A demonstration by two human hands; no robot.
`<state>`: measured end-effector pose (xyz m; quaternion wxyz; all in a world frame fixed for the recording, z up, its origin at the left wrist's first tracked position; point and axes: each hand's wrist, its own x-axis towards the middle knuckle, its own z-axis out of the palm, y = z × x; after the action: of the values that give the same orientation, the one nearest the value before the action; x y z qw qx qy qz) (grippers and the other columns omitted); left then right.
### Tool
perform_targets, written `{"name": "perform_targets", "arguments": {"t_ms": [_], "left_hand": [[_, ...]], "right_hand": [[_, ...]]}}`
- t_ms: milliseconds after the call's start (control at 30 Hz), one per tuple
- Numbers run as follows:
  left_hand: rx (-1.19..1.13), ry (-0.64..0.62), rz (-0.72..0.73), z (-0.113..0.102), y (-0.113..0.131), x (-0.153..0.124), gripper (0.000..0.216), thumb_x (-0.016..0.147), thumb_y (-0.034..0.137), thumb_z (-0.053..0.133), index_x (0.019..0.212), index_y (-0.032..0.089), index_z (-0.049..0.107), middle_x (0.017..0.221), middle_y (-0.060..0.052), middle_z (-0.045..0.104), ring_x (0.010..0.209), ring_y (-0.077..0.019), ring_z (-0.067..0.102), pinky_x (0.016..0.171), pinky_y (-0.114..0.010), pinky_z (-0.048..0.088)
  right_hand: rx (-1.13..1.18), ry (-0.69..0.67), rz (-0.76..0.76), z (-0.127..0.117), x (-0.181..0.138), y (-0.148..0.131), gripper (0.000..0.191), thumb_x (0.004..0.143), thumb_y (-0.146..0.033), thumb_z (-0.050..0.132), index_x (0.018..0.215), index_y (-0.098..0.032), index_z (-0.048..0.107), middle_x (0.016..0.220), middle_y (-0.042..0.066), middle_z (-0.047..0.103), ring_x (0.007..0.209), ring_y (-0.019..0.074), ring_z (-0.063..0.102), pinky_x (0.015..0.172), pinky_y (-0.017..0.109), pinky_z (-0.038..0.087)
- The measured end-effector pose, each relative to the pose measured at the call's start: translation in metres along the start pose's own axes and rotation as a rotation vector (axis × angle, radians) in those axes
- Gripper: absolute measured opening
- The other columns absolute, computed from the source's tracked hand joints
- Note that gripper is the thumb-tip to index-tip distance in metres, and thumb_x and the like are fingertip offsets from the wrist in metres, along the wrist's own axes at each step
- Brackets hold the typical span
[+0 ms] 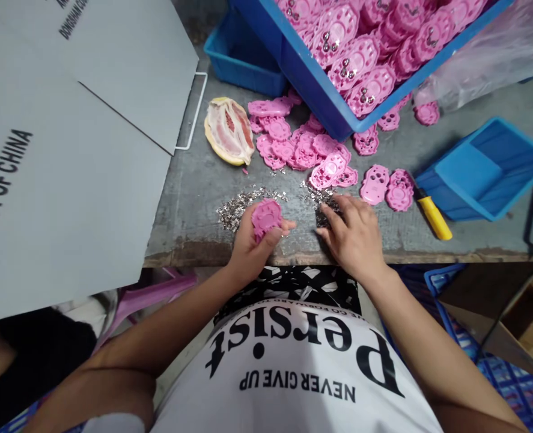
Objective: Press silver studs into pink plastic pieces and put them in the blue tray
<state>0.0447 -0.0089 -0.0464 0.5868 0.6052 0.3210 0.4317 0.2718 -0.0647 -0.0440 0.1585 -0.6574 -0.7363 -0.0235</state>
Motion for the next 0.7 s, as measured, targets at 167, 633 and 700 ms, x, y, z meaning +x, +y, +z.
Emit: {"name": "perform_targets", "arguments": {"t_ms": [167, 633, 700], "left_hand": [[-0.221, 0.04, -0.208, 0.007, 0.014, -0.009, 0.033, 0.095, 0.042, 0.066, 0.114, 0.021, 0.05, 0.092, -0.005, 0.078, 0.069, -0.0175, 0.073, 0.073, -0.036, 0.058], [-0.365, 0.203, -0.377, 0.016, 0.001, 0.005, 0.051, 0.075, 0.038, 0.081, 0.112, 0.019, 0.052, 0.088, -0.002, 0.073, 0.089, -0.0258, 0.078, 0.09, -0.048, 0.059], [-0.389, 0.249, -0.344, 0.02, 0.004, 0.01, 0.049, 0.073, 0.035, 0.082, 0.109, 0.019, 0.052, 0.089, -0.001, 0.072, 0.09, -0.0252, 0.077, 0.091, -0.046, 0.059]], "right_hand": [[-0.095, 0.028, 0.031, 0.003, 0.035, -0.01, 0.029, 0.1, -0.028, 0.05, 0.09, -0.018, 0.075, 0.1, 0.015, 0.067, 0.097, 0.0313, 0.051, 0.08, 0.046, 0.042], [-0.108, -0.154, 0.051, 0.002, 0.061, -0.019, 0.031, 0.093, -0.005, 0.042, 0.08, -0.013, 0.069, 0.089, 0.019, 0.064, 0.09, 0.0307, 0.051, 0.078, 0.043, 0.037], [0.007, -0.086, 0.076, 0.0, 0.058, -0.015, 0.025, 0.091, -0.008, 0.047, 0.077, -0.015, 0.067, 0.089, 0.017, 0.063, 0.089, 0.0296, 0.052, 0.079, 0.043, 0.039]]}}
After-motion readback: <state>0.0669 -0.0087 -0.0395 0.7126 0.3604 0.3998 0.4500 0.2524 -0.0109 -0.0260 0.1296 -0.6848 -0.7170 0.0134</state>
